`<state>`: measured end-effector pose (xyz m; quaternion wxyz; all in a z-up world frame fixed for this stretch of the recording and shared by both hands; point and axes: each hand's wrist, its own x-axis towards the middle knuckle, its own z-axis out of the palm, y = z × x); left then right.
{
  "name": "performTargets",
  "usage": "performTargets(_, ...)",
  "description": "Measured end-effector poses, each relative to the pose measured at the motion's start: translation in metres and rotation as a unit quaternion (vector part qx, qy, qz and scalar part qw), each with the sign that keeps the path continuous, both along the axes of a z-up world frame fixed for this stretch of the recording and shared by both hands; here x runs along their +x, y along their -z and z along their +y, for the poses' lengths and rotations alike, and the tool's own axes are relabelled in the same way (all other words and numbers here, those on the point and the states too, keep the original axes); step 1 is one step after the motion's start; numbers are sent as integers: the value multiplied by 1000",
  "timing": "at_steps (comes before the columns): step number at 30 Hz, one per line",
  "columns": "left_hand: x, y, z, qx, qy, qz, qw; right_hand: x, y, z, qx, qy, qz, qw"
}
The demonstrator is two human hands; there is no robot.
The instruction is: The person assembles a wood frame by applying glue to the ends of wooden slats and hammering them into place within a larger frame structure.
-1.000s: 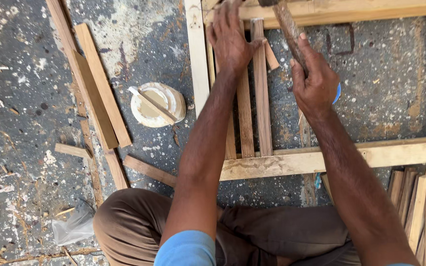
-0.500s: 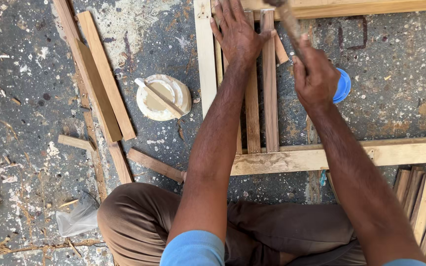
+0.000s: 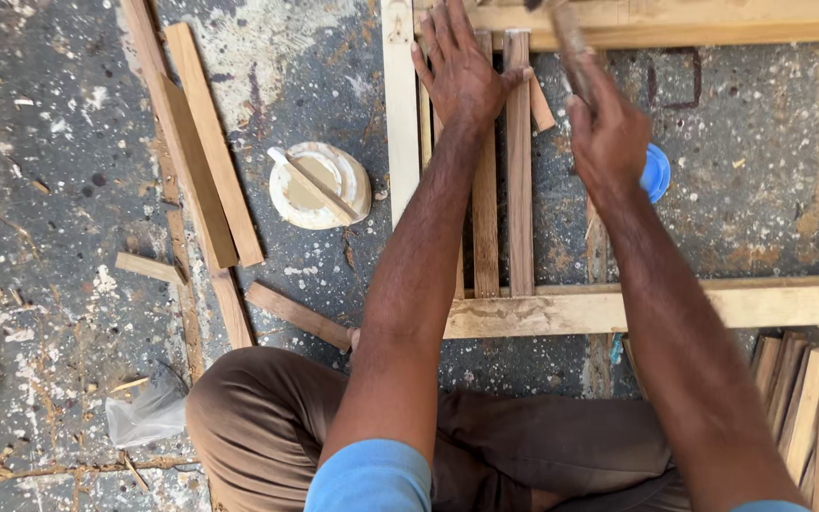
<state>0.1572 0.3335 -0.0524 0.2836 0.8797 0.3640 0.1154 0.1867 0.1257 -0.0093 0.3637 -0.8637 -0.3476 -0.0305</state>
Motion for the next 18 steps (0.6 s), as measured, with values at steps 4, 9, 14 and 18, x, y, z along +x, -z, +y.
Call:
performTargets(4, -1, 5, 1, 9, -5, -10, 1000, -14, 10, -13, 78, -35, -133, 987)
performTargets(9, -6, 7, -5, 25, -1, -34, 999, -3, 16, 6, -114, 20, 47, 992)
performTargets(14, -3, 9, -2, 20, 5, -17, 1000, -6, 24, -1, 103, -33, -91, 990)
performTargets(18, -2, 5, -2, 30, 5, 14, 999, -8, 31, 0, -120, -2, -16, 993)
